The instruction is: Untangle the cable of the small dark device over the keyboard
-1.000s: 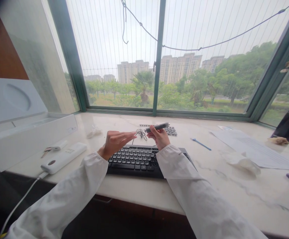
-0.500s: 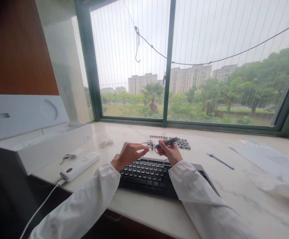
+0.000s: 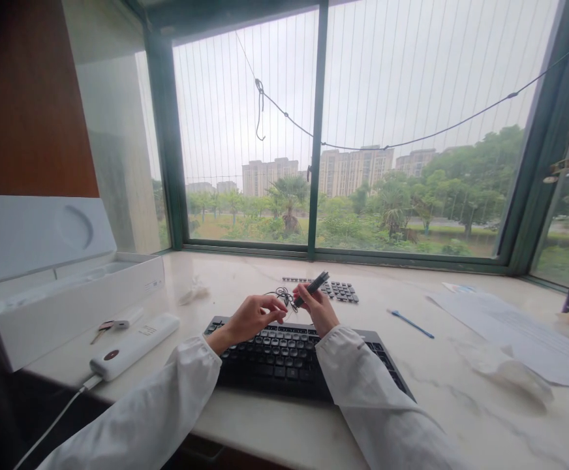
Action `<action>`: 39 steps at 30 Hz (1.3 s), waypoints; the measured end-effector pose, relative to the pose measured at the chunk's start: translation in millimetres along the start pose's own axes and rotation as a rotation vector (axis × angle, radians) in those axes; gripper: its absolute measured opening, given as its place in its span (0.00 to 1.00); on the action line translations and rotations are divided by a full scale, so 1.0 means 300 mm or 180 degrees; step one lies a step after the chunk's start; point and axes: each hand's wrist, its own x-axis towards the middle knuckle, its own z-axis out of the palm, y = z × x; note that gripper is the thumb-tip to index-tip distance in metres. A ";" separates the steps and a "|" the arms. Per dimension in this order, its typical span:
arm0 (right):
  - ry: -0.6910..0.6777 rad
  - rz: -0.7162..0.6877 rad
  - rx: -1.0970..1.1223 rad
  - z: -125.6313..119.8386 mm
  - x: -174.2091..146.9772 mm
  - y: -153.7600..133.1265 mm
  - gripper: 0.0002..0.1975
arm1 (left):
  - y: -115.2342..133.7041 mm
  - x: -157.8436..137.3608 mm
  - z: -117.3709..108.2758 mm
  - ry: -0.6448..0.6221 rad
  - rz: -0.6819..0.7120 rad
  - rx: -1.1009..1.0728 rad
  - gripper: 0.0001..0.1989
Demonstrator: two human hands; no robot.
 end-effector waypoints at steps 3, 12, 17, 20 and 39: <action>-0.0126 0.0249 0.0797 0.044 -0.024 -0.022 0.19 | 0.004 0.001 0.014 -0.0150 -0.0202 -0.0531 0.14; -0.0528 0.0722 0.1995 0.073 -0.061 -0.048 0.19 | 0.011 -0.006 0.039 -0.0477 -0.0493 -0.1308 0.17; -0.0900 0.0859 0.1958 0.068 -0.066 -0.057 0.23 | 0.013 -0.010 0.050 -0.0743 -0.0457 -0.1356 0.16; -0.0808 0.0782 0.1891 0.074 -0.061 -0.050 0.23 | 0.003 -0.010 0.054 -0.0718 -0.0458 -0.1277 0.15; -0.0316 0.0573 0.1775 0.080 -0.048 -0.025 0.16 | 0.012 -0.005 0.046 -0.0513 -0.0241 -0.0825 0.12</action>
